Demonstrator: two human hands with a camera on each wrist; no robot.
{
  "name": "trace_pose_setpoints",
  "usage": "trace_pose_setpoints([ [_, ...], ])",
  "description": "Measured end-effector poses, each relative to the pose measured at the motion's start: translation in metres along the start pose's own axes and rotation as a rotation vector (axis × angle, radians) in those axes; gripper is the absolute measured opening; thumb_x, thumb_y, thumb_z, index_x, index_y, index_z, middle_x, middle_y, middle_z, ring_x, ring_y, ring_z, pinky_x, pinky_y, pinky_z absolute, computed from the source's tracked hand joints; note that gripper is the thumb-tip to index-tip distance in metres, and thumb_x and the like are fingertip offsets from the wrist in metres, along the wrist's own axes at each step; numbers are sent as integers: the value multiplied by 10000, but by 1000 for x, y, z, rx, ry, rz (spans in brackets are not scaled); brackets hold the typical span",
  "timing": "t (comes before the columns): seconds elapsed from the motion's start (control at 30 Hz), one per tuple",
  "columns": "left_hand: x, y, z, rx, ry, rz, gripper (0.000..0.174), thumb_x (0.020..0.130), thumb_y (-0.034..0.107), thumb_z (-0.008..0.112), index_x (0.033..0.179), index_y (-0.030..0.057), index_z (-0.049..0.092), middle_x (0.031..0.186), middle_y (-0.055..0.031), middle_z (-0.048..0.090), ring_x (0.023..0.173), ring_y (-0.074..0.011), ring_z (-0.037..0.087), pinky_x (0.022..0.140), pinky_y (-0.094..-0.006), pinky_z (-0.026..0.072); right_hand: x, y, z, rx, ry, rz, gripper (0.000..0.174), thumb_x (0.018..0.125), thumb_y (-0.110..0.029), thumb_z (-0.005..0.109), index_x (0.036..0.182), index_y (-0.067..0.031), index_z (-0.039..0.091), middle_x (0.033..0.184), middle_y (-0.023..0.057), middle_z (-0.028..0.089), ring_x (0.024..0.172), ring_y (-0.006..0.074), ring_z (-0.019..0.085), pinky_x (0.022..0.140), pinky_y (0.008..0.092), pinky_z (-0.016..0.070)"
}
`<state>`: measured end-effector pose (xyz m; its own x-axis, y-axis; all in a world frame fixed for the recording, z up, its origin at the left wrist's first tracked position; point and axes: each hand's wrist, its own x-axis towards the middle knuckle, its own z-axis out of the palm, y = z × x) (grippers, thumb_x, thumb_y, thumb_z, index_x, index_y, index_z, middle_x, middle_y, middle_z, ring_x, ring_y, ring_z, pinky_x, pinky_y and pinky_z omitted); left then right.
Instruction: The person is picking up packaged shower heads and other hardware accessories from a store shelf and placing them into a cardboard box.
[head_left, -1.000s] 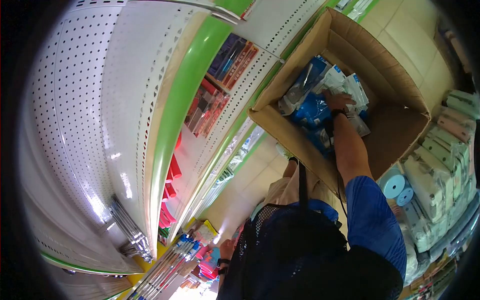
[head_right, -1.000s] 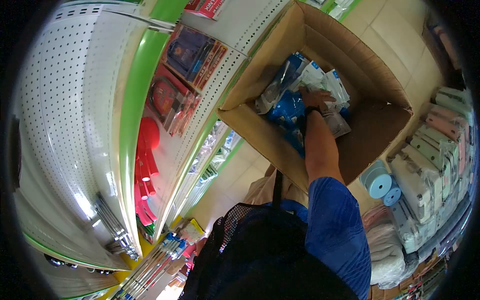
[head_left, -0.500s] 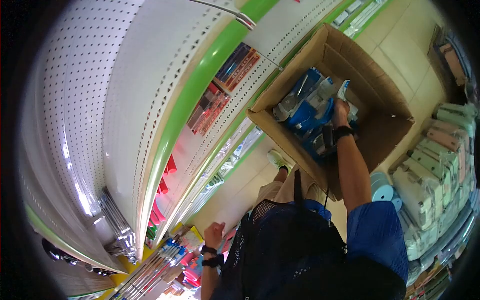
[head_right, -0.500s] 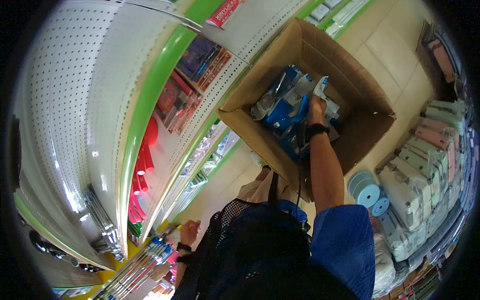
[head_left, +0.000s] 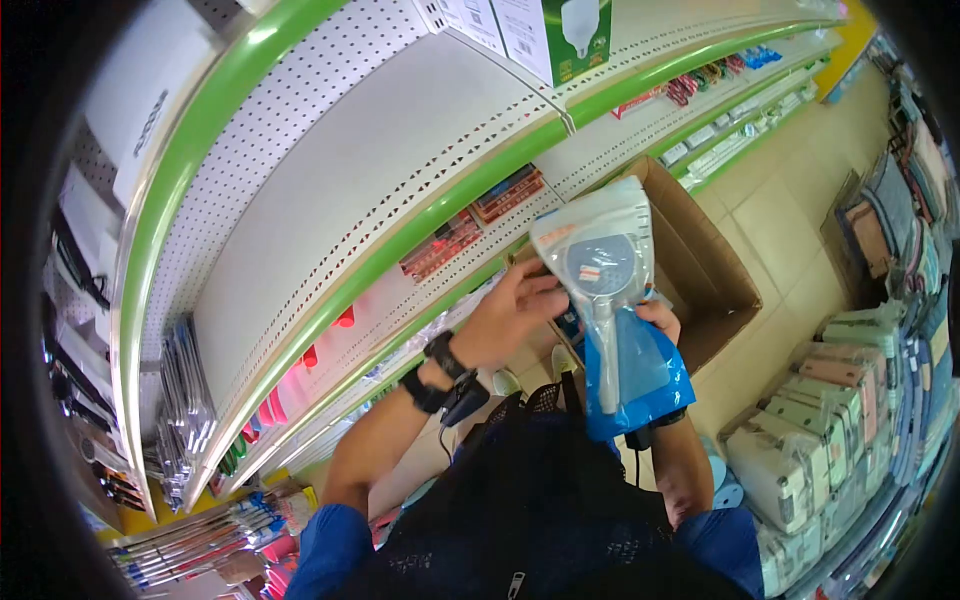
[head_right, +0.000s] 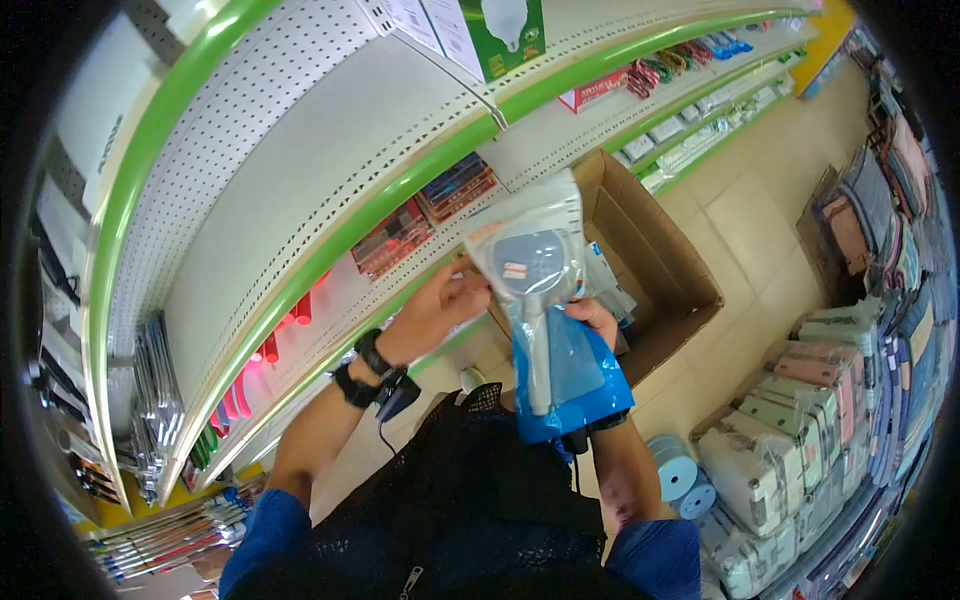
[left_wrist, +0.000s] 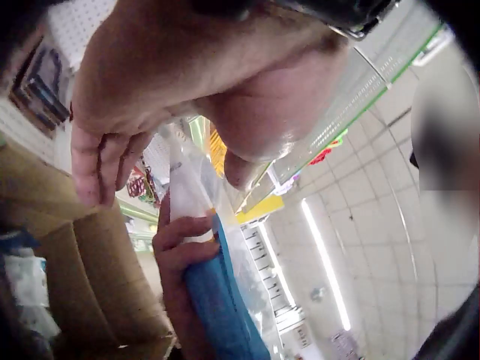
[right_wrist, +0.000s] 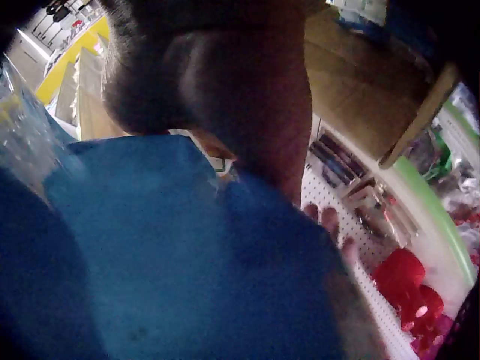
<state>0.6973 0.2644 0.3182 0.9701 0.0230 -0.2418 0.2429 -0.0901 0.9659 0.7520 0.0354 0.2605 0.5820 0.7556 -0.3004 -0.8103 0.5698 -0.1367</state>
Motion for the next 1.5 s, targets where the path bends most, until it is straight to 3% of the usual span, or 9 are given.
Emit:
trace_pose_setpoints([
  [0.2, 17, 44, -19, -361, -34, -30, 392, 985, 252, 597, 1262, -24, 576, 1145, -105, 667, 941, -140, 675, 809, -278, 570, -8, 14, 23, -54, 127, 86, 487, 918, -295, 543, 1296, 11, 543, 1125, 194, 674, 962, 307, 682, 916, 428, 547],
  [0.4, 11, 73, -71, -402, 263, 46, 349, 999, 169, 522, 1234, -87, 553, 1101, -165, 667, 789, -227, 715, 667, -335, 636, -19, 29, 48, 51, -80, -82, 960, 882, -737, 421, 1505, -24, 267, 1495, 213, 393, 1345, 404, 427, 1032, 570, 440],
  [0.47, 11, 84, -90, -425, 294, 33, 347, 1001, 141, 492, 1230, -118, 520, 1102, -194, 657, 826, -273, 715, 682, -348, 643, -18, 30, 56, -169, -438, -11, 989, 872, -716, 474, 1528, -36, 182, 1502, 231, 370, 1335, 437, 425, 1007, 611, 450],
  [0.63, 27, 90, -122, -343, 272, 103, 341, 987, 105, 491, 1243, -119, 490, 1146, -209, 629, 921, -294, 698, 733, -362, 639, 20, 25, 93, -703, -37, -77, 496, 965, -146, 586, 1388, 21, 388, 1180, 231, 640, 922, 344, 707, 652, 371, 617],
  [0.87, 52, 112, -152, -278, 327, 135, 358, 933, 111, 608, 1242, -48, 522, 1140, -157, 615, 986, -256, 670, 811, -378, 609, 66, 19, 143, -759, -92, -200, 314, 942, -95, 610, 1211, 51, 543, 1038, 159, 675, 817, 287, 708, 606, 353, 569],
  [0.93, 49, 124, -143, -9, 593, 162, 663, 897, 264, 695, 1372, -103, 413, 1262, -258, 560, 1214, -326, 556, 949, -426, 525, 71, 13, 161, -765, -105, -226, 294, 943, -95, 608, 1190, 52, 552, 1020, 156, 675, 781, 273, 696, 601, 352, 556],
  [1.03, 52, 120, -146, 530, 626, 295, 641, 851, 366, 708, 1318, -26, 508, 1286, -266, 548, 1226, -404, 529, 971, -470, 470, 83, 11, 176, -770, -124, -294, 266, 946, -97, 603, 1162, 52, 563, 996, 154, 676, 725, 252, 674, 589, 352, 530],
  [1.23, 49, 127, -122, 803, 414, 385, 742, 892, 501, 636, 1404, -7, 460, 1484, -329, 339, 1424, -411, 300, 1138, -416, 310, 128, -2, 194, -644, -356, -224, 217, 968, -67, 542, 1112, 96, 548, 1079, 183, 644, 997, 291, 663, 933, 404, 554],
  [1.5, 63, 114, -108, 1314, 230, 190, 862, 885, 631, 550, 1468, 23, 370, 1540, -313, 229, 1368, -445, 373, 1090, -444, 385, 80, -8, 144, -667, -166, -245, 250, 992, -95, 509, 1136, 108, 539, 1133, 247, 637, 1027, 320, 671, 909, 416, 571],
])
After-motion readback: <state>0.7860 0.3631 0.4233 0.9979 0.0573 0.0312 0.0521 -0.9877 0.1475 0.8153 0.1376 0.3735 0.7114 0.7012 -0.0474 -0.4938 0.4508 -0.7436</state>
